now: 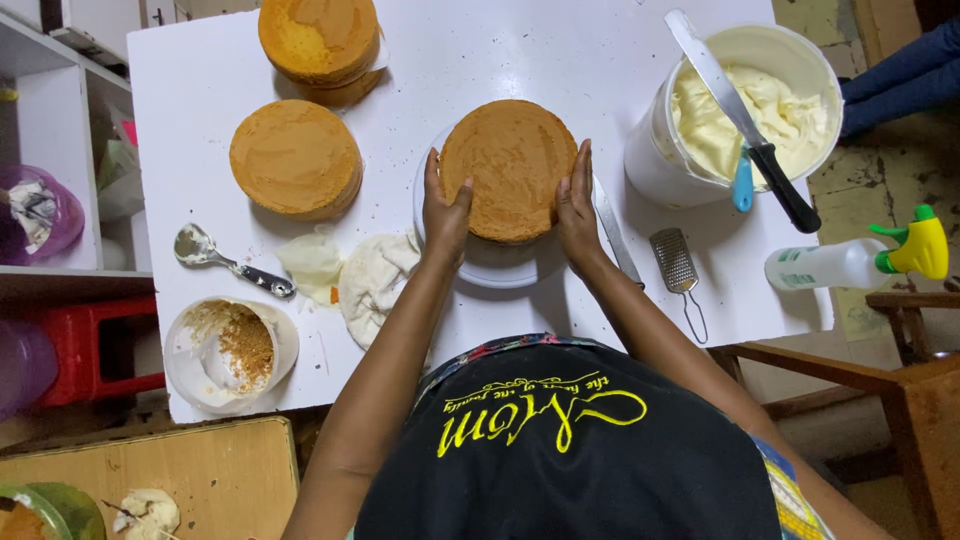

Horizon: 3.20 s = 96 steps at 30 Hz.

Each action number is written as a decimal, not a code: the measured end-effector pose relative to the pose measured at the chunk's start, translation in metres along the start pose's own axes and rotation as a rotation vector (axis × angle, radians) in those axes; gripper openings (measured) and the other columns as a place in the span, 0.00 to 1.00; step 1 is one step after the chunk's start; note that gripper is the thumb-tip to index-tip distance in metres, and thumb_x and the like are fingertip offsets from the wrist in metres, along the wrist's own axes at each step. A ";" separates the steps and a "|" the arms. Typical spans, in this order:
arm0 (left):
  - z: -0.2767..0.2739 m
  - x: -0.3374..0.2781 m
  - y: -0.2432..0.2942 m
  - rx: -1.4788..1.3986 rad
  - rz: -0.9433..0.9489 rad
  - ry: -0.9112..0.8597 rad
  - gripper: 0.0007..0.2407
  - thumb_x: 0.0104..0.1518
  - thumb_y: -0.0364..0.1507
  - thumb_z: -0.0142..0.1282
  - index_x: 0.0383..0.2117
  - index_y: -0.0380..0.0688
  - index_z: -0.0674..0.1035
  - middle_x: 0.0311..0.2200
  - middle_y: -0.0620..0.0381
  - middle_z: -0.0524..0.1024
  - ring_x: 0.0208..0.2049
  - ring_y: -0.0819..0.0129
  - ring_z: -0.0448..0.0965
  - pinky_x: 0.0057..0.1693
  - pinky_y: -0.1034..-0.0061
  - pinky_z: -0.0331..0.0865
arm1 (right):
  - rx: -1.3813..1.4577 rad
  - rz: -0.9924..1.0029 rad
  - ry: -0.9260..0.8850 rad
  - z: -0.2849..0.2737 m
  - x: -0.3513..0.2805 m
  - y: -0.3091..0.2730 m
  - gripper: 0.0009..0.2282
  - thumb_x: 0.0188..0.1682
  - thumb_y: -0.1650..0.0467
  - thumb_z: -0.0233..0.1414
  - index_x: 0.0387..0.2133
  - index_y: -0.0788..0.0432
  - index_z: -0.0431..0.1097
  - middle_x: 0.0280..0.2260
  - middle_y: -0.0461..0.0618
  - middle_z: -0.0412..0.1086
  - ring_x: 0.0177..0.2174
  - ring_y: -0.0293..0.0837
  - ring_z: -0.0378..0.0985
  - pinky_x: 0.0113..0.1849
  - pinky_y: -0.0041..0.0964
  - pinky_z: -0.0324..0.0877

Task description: Spreading frosting on cake layers and stacking them to assemble a multi-layer cake

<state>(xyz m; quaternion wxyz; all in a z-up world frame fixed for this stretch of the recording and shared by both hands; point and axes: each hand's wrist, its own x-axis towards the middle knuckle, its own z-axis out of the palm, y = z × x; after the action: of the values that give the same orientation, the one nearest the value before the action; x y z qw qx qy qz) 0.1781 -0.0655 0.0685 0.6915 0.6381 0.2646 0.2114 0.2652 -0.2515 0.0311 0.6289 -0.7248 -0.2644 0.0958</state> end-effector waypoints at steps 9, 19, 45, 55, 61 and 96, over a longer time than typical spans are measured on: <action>0.003 0.007 -0.009 -0.141 -0.007 -0.003 0.30 0.67 0.22 0.48 0.73 0.50 0.48 0.73 0.35 0.35 0.73 0.38 0.30 0.72 0.43 0.37 | -0.027 0.039 0.017 0.008 -0.005 -0.006 0.26 0.68 0.59 0.29 0.74 0.46 0.23 0.73 0.47 0.14 0.70 0.54 0.14 0.67 0.56 0.18; -0.005 -0.008 -0.034 -0.138 -0.128 0.025 0.31 0.66 0.24 0.54 0.72 0.47 0.50 0.71 0.34 0.42 0.72 0.43 0.43 0.69 0.52 0.56 | 0.125 0.217 0.236 -0.009 -0.053 0.019 0.24 0.61 0.77 0.34 0.72 0.62 0.39 0.71 0.65 0.42 0.69 0.59 0.41 0.67 0.54 0.39; 0.021 -0.031 -0.031 0.242 0.005 0.120 0.36 0.66 0.33 0.56 0.72 0.45 0.42 0.71 0.32 0.38 0.73 0.36 0.36 0.73 0.43 0.35 | -0.037 0.237 0.034 -0.012 -0.058 -0.021 0.29 0.58 0.77 0.38 0.73 0.58 0.36 0.72 0.63 0.37 0.69 0.62 0.39 0.67 0.54 0.47; 0.026 -0.045 0.020 0.792 0.348 0.126 0.35 0.63 0.25 0.61 0.74 0.61 0.53 0.75 0.45 0.34 0.75 0.42 0.32 0.69 0.33 0.32 | -0.781 -0.314 -0.168 -0.011 -0.038 -0.056 0.20 0.62 0.62 0.40 0.66 0.51 0.61 0.67 0.51 0.57 0.68 0.53 0.50 0.65 0.62 0.29; 0.022 -0.044 0.030 1.185 0.482 -0.070 0.17 0.65 0.34 0.51 0.60 0.57 0.76 0.73 0.58 0.53 0.75 0.54 0.39 0.68 0.35 0.23 | -1.174 -0.120 0.247 -0.102 -0.088 0.048 0.13 0.46 0.67 0.58 0.42 0.58 0.71 0.43 0.56 0.69 0.46 0.58 0.74 0.49 0.54 0.69; -0.102 -0.093 0.025 1.004 0.074 -0.117 0.18 0.51 0.31 0.68 0.49 0.54 0.80 0.48 0.50 0.72 0.47 0.47 0.79 0.50 0.59 0.74 | 0.510 0.601 0.195 -0.090 -0.123 -0.098 0.13 0.59 0.66 0.46 0.31 0.66 0.69 0.16 0.52 0.65 0.12 0.39 0.69 0.13 0.28 0.68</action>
<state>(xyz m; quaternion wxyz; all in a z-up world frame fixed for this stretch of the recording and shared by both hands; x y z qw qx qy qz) 0.0427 -0.0434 0.0980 0.3051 0.9116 0.2716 0.0463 0.1786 -0.3842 0.1185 0.7547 -0.5962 0.0524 0.2686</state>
